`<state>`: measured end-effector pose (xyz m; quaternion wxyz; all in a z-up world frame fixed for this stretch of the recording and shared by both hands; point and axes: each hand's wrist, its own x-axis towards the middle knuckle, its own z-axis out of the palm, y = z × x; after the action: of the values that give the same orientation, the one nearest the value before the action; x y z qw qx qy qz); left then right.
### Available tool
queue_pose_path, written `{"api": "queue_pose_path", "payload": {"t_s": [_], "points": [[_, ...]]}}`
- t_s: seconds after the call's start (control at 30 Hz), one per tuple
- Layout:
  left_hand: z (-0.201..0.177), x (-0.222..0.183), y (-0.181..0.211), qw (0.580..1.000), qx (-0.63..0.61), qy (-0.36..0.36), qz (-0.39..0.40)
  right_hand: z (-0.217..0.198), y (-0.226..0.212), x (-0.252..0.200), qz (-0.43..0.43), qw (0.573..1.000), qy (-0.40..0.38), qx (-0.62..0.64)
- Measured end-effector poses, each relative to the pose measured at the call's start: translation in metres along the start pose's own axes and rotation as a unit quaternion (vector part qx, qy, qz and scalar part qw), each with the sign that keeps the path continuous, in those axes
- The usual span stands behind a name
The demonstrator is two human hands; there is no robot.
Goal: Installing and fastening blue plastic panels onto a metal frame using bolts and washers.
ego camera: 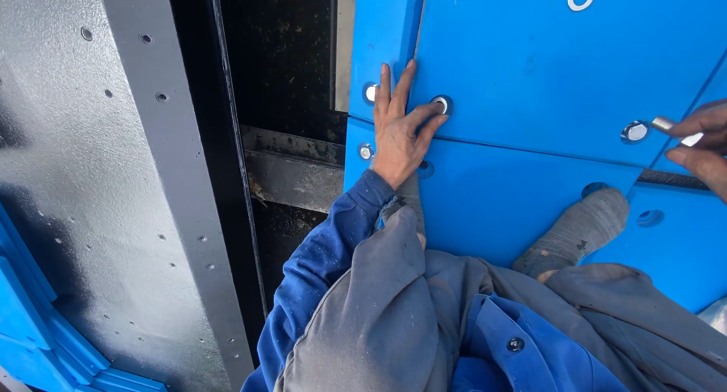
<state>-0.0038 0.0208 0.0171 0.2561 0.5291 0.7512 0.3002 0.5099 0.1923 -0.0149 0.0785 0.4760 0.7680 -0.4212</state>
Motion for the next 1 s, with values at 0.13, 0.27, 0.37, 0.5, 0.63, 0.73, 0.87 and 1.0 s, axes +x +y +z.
{"api": "queue_pose_path", "payload": {"t_s": [0.13,0.27,0.37,0.5,0.63,0.73,0.87,1.0], "points": [[-0.005,-0.008,-0.017,0.994,-0.095,0.045,-0.041,-0.024,-0.121,0.027,0.008,0.998,-0.014,-0.058],[-0.024,-0.010,-0.012,0.982,-0.139,0.060,-0.116,-0.028,-0.215,0.053,-0.027,0.998,0.001,-0.057],[-0.028,-0.010,-0.008,0.987,-0.110,0.056,-0.105,-0.012,-0.257,0.058,-0.028,1.000,0.001,0.012],[-0.019,-0.002,-0.003,0.999,-0.012,0.040,0.018,0.002,-0.294,0.056,0.014,1.000,-0.019,0.011],[-0.005,0.005,-0.005,0.995,0.043,0.018,0.083,0.007,-0.303,0.058,0.026,0.997,-0.042,-0.054],[0.002,0.006,-0.008,0.991,0.079,-0.007,0.109,0.011,-0.316,0.063,0.027,0.996,-0.054,-0.068],[0.001,0.001,-0.014,0.994,0.076,0.001,0.084,0.026,-0.334,0.076,-0.014,0.999,-0.041,-0.017],[-0.004,-0.012,-0.013,0.996,0.081,0.040,0.015,0.060,-0.344,0.090,-0.079,0.996,0.012,0.047]]}}
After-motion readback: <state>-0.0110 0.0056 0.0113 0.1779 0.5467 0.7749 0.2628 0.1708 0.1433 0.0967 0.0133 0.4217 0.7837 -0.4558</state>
